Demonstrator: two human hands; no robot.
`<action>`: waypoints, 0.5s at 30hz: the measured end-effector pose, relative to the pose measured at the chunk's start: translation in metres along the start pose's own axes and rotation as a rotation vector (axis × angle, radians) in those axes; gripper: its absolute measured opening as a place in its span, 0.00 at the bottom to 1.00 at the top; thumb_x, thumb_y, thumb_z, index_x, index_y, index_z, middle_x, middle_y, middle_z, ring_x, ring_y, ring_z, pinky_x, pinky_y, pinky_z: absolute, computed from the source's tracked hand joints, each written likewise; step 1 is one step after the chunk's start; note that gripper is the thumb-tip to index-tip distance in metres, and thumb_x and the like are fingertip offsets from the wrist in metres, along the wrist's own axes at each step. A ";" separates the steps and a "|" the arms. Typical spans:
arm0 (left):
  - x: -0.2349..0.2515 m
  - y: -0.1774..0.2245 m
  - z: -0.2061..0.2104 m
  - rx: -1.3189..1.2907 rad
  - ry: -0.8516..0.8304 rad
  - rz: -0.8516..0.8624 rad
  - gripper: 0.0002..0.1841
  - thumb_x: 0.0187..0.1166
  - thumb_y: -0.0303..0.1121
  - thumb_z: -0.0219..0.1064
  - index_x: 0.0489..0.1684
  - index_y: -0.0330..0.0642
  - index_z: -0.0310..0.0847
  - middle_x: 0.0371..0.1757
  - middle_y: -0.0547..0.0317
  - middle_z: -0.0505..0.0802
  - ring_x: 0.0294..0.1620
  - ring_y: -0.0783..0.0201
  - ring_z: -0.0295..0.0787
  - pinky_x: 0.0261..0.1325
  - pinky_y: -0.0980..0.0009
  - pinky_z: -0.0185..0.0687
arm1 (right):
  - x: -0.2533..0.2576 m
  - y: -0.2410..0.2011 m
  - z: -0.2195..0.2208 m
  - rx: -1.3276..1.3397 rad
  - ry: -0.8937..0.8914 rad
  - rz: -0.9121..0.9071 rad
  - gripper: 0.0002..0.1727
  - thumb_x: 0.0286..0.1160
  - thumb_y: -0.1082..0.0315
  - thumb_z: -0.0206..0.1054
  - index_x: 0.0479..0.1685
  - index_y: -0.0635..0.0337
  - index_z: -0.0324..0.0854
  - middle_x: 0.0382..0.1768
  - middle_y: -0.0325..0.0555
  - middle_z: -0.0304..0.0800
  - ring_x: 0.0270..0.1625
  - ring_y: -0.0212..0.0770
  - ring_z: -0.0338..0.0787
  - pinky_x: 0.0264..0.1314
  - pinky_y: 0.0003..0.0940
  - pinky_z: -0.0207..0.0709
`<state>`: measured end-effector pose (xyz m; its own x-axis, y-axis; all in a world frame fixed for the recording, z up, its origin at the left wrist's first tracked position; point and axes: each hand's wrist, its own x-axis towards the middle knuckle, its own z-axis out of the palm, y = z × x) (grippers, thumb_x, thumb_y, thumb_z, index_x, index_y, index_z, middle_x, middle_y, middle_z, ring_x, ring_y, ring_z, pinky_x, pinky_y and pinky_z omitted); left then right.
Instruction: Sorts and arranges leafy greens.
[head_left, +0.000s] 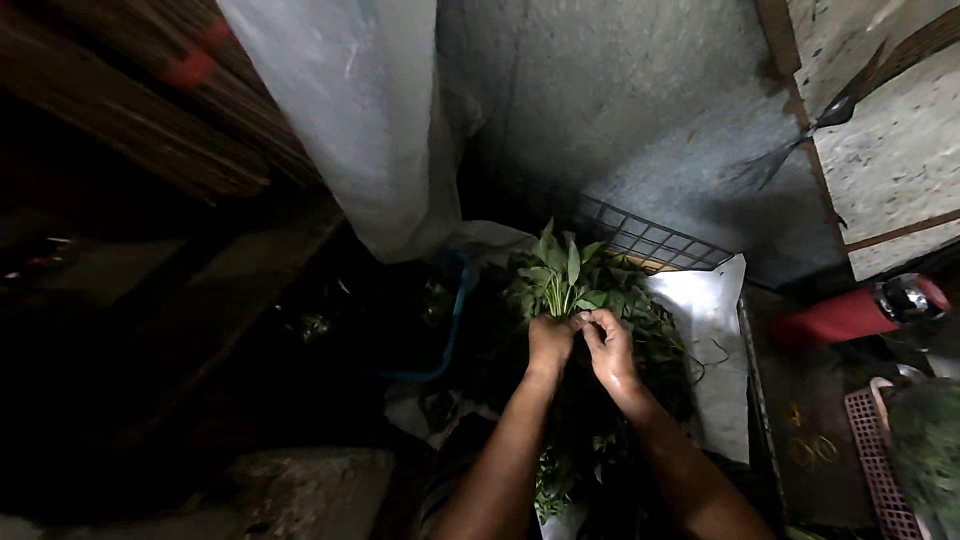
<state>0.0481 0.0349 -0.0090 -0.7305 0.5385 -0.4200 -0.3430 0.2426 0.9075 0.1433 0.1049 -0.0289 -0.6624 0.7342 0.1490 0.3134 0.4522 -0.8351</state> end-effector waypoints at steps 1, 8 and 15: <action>-0.001 -0.001 0.001 -0.023 0.019 0.013 0.14 0.73 0.32 0.79 0.46 0.31 0.84 0.36 0.50 0.91 0.36 0.62 0.88 0.45 0.63 0.85 | -0.002 -0.003 0.001 -0.047 -0.021 -0.018 0.11 0.83 0.70 0.63 0.54 0.67 0.87 0.49 0.53 0.94 0.55 0.39 0.93 0.65 0.36 0.84; 0.002 0.003 -0.015 -0.128 0.245 0.143 0.10 0.85 0.34 0.67 0.51 0.36 0.83 0.36 0.52 0.87 0.33 0.63 0.81 0.40 0.61 0.79 | -0.007 0.005 -0.029 -0.323 -0.370 0.041 0.22 0.93 0.57 0.48 0.59 0.61 0.85 0.49 0.54 0.92 0.55 0.48 0.91 0.64 0.50 0.81; 0.001 0.002 -0.011 -0.551 0.016 0.059 0.12 0.92 0.37 0.57 0.49 0.36 0.79 0.30 0.54 0.93 0.27 0.63 0.90 0.33 0.68 0.88 | -0.008 0.005 -0.026 -0.236 -0.417 0.009 0.20 0.92 0.60 0.51 0.57 0.64 0.85 0.47 0.54 0.92 0.53 0.44 0.91 0.63 0.45 0.81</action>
<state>0.0406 0.0272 -0.0078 -0.7651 0.5253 -0.3723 -0.5562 -0.2480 0.7932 0.1682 0.1142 -0.0203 -0.8603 0.4947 -0.1231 0.4343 0.5847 -0.6852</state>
